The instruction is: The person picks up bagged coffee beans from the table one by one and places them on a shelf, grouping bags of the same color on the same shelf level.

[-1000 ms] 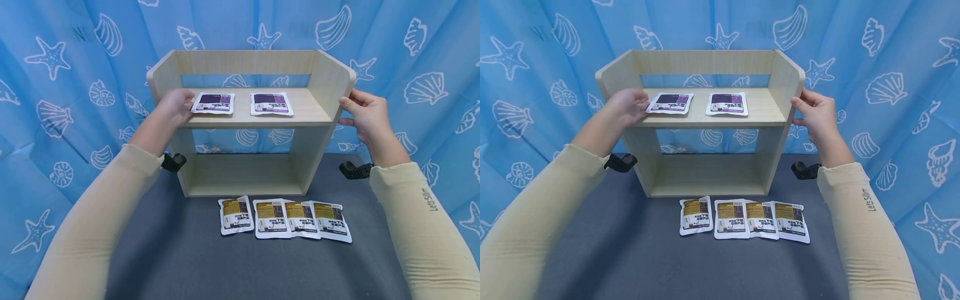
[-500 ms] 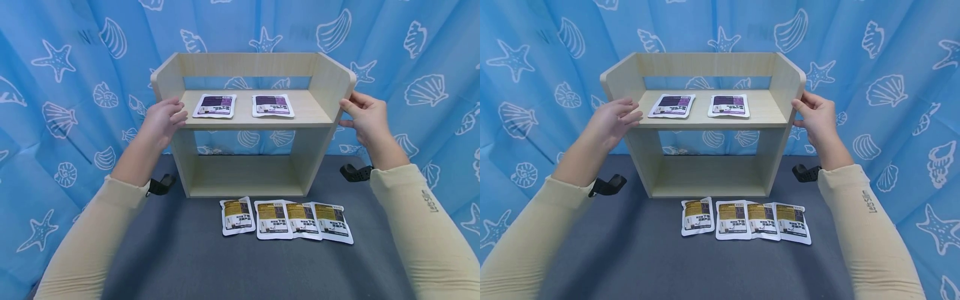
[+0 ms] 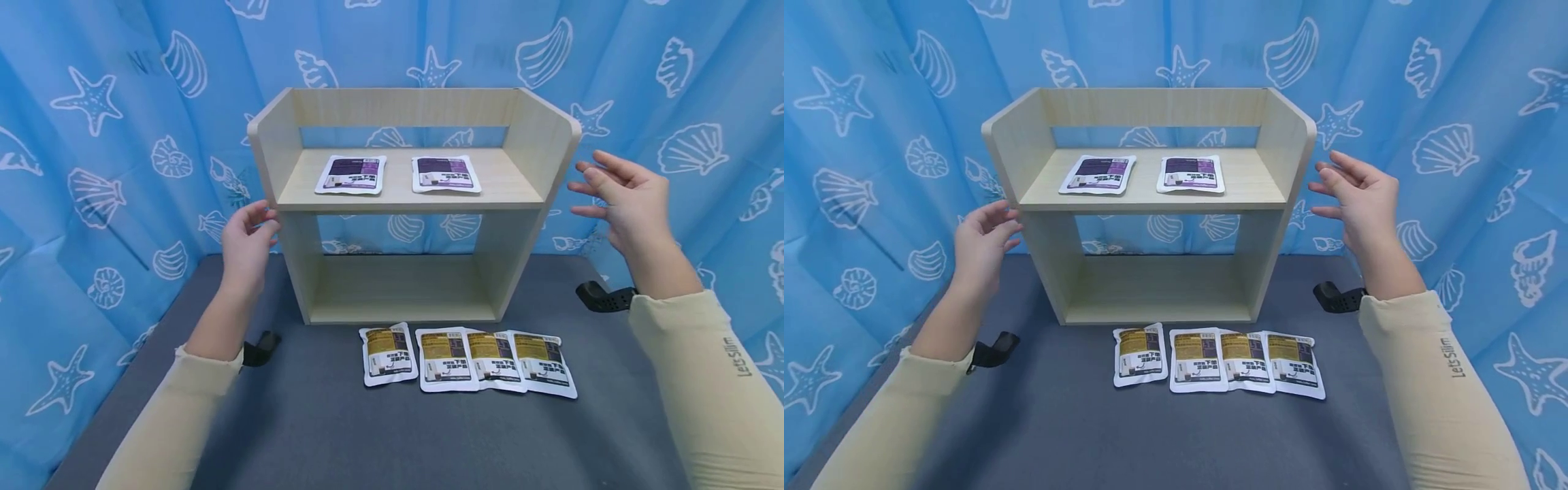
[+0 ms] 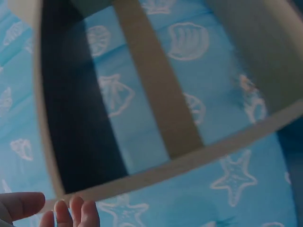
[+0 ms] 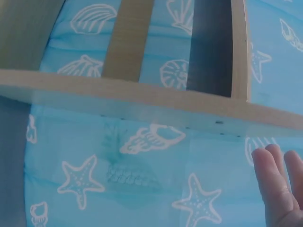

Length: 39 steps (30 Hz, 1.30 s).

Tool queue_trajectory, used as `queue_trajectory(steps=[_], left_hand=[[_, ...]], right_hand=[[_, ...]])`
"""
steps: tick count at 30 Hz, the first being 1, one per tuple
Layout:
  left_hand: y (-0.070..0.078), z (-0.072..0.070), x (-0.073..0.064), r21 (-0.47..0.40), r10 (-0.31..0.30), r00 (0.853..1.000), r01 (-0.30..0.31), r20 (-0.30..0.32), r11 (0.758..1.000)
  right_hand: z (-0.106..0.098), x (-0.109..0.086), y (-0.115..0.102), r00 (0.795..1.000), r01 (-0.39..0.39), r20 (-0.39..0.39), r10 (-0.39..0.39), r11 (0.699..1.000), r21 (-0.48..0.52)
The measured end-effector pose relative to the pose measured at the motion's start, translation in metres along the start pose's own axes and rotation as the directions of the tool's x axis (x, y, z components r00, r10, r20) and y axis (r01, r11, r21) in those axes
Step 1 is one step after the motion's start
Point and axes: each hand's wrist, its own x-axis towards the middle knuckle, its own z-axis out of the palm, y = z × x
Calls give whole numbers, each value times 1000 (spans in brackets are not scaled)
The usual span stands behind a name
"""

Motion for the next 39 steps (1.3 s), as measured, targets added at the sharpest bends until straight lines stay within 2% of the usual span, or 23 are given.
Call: queue_trajectory(steps=[4,9,13,17,20,24,29,32,34,39], left_hand=[[-21,0,-1,65,50,997,-47,-56,997],[-44,2,-1,127,77,993,-66,-87,990],[-62,1,2,158,73,996,-64,-52,985],[-75,0,4,138,69,998,-68,1,988],[-83,1,6,123,91,996,-92,14,988],[-92,3,13,108,130,991,-132,19,985],[-99,1,18,85,158,987,-159,20,984],[-101,0,19,58,160,987,-162,26,985],[-97,0,17,42,153,988,-154,32,987],[-99,0,18,40,144,990,-144,17,989]], right_hand=[[-10,-11,4,1000,-3,5,3,998,-60],[-23,-23,14,1000,-8,8,8,997,-71],[-31,-33,23,1000,1,9,0,995,-103],[-39,-42,33,1000,8,5,-7,987,-160],[-44,-48,40,1000,-2,6,3,986,-169],[-50,-55,48,1000,-13,18,15,992,-124],[-56,-61,59,999,-17,26,21,993,-119],[-60,-64,65,999,-26,33,29,995,-97],[-62,-67,68,999,-34,39,37,996,-82],[-69,-75,80,997,-69,42,71,996,-63]])
